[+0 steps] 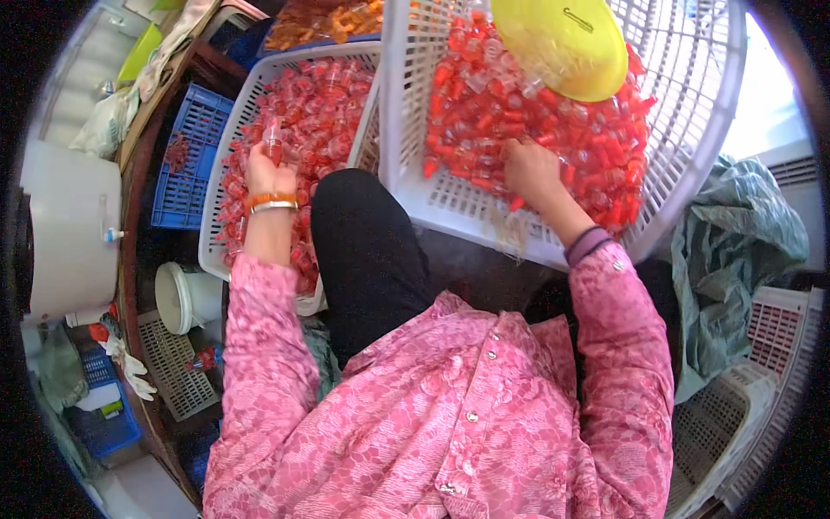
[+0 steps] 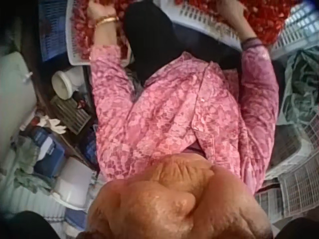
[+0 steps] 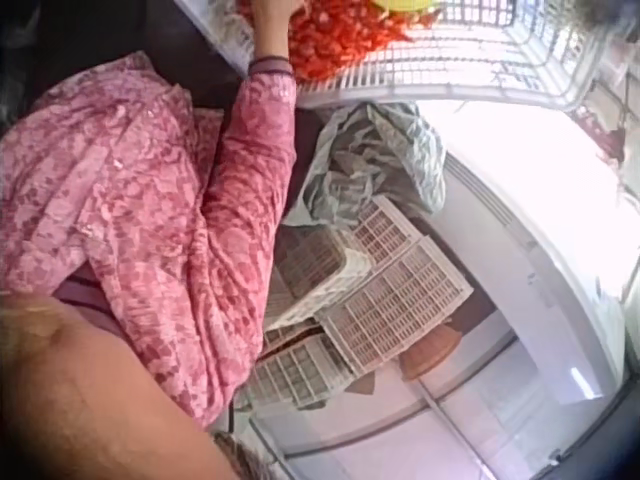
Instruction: Sorting and inspecting small red plastic components into various containers and bags.
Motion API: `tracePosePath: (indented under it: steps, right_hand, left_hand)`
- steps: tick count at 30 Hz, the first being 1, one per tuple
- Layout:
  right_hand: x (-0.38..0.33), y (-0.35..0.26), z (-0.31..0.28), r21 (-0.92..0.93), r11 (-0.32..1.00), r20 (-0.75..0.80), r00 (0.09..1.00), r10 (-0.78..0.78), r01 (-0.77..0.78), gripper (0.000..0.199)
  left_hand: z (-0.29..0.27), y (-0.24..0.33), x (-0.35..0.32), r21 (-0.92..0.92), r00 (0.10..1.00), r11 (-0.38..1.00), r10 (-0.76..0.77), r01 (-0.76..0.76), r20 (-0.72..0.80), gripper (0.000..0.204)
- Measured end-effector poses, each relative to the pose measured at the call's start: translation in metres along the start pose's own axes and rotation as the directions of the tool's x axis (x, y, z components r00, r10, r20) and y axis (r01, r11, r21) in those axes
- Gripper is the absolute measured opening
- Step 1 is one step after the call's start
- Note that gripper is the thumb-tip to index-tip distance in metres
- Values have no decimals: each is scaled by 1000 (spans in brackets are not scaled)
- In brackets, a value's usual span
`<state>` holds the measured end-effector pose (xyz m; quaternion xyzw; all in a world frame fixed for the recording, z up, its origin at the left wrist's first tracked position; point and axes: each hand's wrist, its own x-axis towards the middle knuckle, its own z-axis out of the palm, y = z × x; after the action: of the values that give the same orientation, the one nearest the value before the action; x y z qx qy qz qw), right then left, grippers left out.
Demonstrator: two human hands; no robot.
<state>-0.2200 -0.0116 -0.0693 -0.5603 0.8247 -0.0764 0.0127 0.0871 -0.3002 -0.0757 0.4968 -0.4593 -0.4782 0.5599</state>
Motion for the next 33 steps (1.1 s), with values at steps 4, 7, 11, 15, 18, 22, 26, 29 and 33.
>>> tracePosePath:
  steps: [4,7,11,15,18,22,26,29,33]
  right_hand:
    - [-25,10,-36,544,826,142,987,78,-144,31]
    - [-50,6,-63,850,463,243,967,79,-252,35]
    - [-72,10,-82,925,-140,365,929,62,-354,38]
    - [-82,28,-78,803,-535,322,947,19,-262,39]
    - [-75,33,-76,679,-721,222,975,23,-138,38]
    - [-73,47,-82,779,-627,113,984,134,-4,34]
    - [-79,70,-93,821,-546,10,953,302,164,32]
    - [-78,72,-104,852,-472,6,898,441,226,29]
    - [-75,64,-104,871,-468,66,909,412,149,30]
  left_hand:
    - [12,18,77,-446,848,728,-502,520,170,13]
    - [22,38,106,-404,901,806,-411,431,141,17]
    - [42,69,67,-168,996,982,-88,82,-29,22]
    - [85,104,-45,-64,900,935,352,-348,256,22]
    - [113,111,-115,-140,742,867,485,-479,463,22]
    - [150,93,-178,183,517,902,51,-391,854,20]
    - [198,30,-214,217,274,652,-14,-726,962,18]
    - [227,-16,-234,148,205,410,98,-900,974,23]
    - [252,-45,-247,52,93,194,208,-980,974,28]
